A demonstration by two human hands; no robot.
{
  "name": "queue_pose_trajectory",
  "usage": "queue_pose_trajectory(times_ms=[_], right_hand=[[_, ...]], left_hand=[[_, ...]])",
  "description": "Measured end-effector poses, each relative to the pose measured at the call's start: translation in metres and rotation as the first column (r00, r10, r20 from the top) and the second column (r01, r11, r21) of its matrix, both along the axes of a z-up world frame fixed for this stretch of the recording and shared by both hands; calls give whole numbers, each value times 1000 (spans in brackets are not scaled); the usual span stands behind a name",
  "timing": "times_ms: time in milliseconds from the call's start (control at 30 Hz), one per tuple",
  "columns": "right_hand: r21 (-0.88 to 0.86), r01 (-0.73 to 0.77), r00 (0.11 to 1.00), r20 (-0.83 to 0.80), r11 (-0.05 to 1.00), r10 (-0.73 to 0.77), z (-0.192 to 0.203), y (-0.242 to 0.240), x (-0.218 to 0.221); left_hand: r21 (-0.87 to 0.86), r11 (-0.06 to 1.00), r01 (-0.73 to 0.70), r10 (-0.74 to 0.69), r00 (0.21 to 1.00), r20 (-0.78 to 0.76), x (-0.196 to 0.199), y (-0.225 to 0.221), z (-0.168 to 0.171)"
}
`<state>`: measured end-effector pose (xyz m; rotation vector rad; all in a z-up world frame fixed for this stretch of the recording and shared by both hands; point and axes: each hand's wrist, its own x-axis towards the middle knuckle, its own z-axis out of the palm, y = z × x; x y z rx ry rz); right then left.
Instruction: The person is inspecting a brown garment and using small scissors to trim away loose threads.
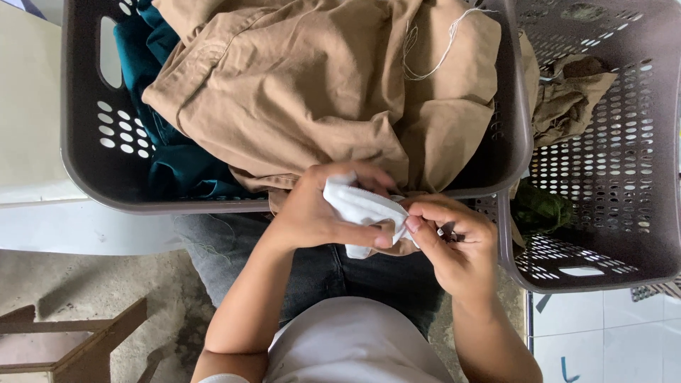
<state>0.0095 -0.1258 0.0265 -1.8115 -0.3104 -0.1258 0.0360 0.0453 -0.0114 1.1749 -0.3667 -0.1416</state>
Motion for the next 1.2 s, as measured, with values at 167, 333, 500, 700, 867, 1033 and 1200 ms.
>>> queue_pose_trajectory(times_ms=[167, 333, 500, 700, 867, 1033, 1200], right_hand=[[-199, 146, 943, 324, 969, -75, 0, 9, -6], [-285, 246, 884, 457, 927, -94, -17, 9, -8], [-226, 189, 926, 365, 956, -97, -20, 2, -3], [-189, 241, 892, 430, 952, -140, -1, 10, -5], [-416, 350, 870, 476, 839, -127, 2, 15, -28], [-487, 332, 919, 360, 808, -161, 3, 15, -30], [-161, 190, 959, -181, 969, -218, -20, -9, -31]], left_hand=[[-32, 996, -79, 81, 995, 53, 0, -4, 0], [-89, 992, -89, 95, 994, 59, -4, -3, -1], [-146, 972, -184, 183, 983, -21, -14, -6, -1], [-88, 963, -255, 245, 963, -114, -18, -8, -6], [84, 937, -338, 333, 940, 69, -31, -14, 7], [140, 901, -412, 386, 905, 178, -41, -26, 8], [131, 881, -455, 419, 878, 232, -42, -31, 4]])
